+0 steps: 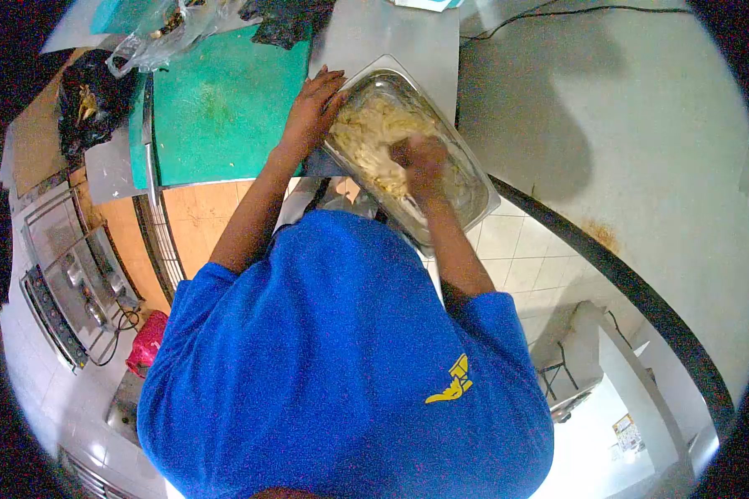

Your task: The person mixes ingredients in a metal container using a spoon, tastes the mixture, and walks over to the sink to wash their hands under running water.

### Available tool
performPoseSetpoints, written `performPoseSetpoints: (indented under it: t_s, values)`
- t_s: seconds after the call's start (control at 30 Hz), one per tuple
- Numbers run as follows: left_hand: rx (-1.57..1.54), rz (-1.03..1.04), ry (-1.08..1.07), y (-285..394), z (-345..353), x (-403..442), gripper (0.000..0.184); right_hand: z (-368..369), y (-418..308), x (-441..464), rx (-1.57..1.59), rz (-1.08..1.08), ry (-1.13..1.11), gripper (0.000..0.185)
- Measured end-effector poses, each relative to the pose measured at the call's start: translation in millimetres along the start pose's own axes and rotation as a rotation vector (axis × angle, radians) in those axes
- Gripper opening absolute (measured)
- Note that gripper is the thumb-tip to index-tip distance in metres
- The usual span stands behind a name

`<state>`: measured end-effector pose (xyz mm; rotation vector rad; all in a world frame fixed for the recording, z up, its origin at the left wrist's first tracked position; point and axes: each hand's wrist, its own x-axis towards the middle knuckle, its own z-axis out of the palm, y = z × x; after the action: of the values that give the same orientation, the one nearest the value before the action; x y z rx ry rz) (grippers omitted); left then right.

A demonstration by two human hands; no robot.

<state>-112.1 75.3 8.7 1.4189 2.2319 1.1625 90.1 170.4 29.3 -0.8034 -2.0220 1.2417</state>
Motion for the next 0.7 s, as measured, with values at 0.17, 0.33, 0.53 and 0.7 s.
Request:
performPoseSetpoints:
  t_s: [0.17,0.33,0.53,0.7]
  values:
    - [-0.015,0.007,-0.004,1,1,0,0.024,-56,-5,22,0.231,0.115,0.073,0.046]
    - [-0.029,0.018,0.027,-4,6,-1,0.023,2,-20,29,0.305,0.127,0.112,0.044]
    - [0.015,0.056,0.042,-6,8,1,0.024,-75,7,-45,0.104,0.371,-0.138,0.046]
    - [0.007,0.053,0.04,-10,12,1,0.023,-105,-56,-34,-0.053,0.275,-0.149,0.048]
